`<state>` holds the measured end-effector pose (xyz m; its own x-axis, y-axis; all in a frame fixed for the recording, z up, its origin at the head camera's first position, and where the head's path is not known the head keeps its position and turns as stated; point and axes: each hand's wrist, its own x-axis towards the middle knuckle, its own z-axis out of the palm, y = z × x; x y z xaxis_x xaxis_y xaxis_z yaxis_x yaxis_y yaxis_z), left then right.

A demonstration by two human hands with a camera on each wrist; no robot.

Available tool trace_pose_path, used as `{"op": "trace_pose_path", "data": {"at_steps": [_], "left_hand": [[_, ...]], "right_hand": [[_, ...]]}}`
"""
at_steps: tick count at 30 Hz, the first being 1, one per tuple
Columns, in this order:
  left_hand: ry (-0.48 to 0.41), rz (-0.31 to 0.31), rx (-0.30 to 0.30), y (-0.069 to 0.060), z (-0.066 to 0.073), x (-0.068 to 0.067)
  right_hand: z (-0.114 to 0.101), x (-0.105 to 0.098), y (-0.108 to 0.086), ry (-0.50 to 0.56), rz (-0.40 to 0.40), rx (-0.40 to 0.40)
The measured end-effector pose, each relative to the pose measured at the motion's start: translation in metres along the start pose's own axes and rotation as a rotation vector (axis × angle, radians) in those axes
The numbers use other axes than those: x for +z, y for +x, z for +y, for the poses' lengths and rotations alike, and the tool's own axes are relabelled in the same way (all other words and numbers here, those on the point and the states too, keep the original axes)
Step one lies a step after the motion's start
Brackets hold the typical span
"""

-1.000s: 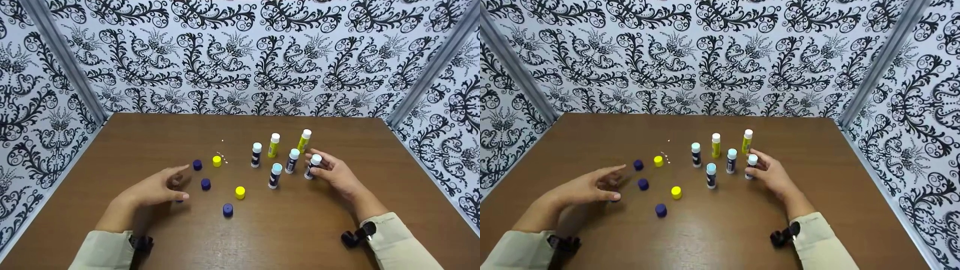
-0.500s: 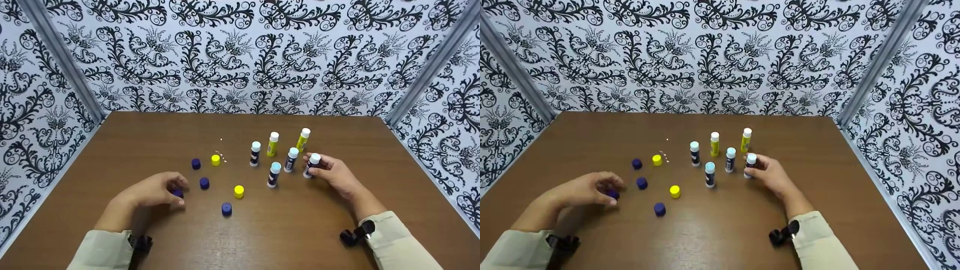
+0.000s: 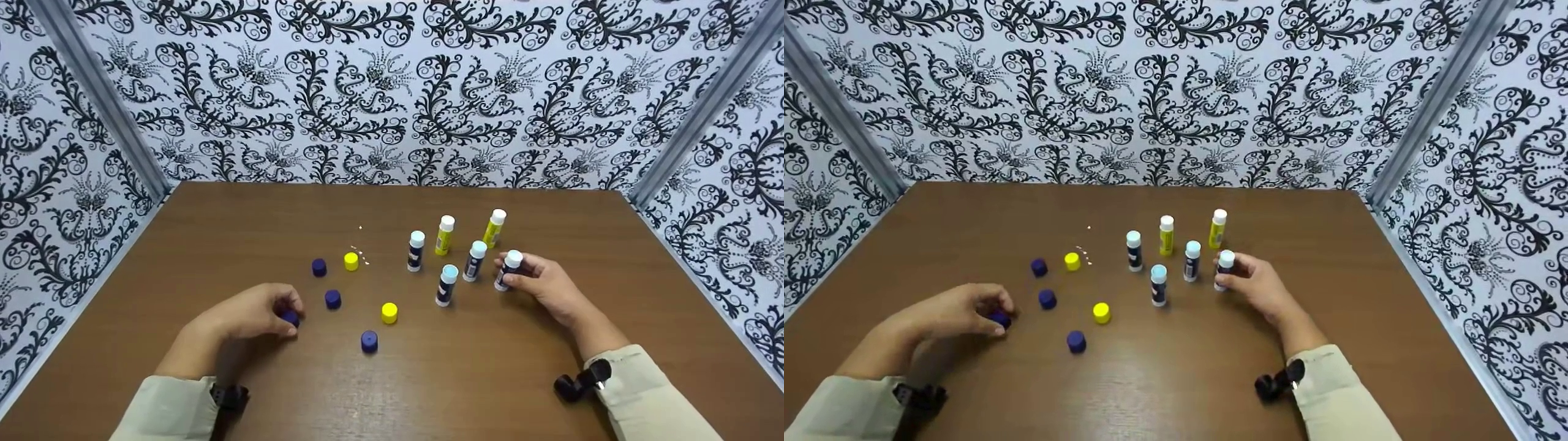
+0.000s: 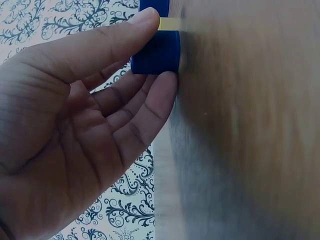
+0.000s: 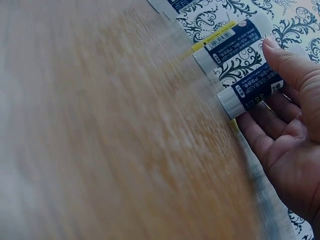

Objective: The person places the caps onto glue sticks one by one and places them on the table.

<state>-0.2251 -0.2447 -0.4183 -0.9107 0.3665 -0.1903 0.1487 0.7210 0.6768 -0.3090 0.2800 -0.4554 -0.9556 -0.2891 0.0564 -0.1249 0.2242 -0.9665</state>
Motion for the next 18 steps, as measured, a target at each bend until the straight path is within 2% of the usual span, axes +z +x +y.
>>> {"op": "trace_pose_path", "data": {"at_steps": [4, 11, 18], "left_hand": [[0.013, 0.01, -0.028, -0.0003, 0.0018, 0.0013], [0.035, 0.017, -0.04, -0.0004, 0.0036, 0.0017], [0.071, 0.03, -0.019, 0.0001, 0.0042, 0.0014]], "right_hand": [[0.0007, 0.0002, 0.0002, 0.008, 0.003, 0.004], [0.0016, 0.0003, 0.0003, 0.025, 0.005, 0.021], [-0.0007, -0.0002, -0.0006, 0.026, -0.002, 0.024]]}}
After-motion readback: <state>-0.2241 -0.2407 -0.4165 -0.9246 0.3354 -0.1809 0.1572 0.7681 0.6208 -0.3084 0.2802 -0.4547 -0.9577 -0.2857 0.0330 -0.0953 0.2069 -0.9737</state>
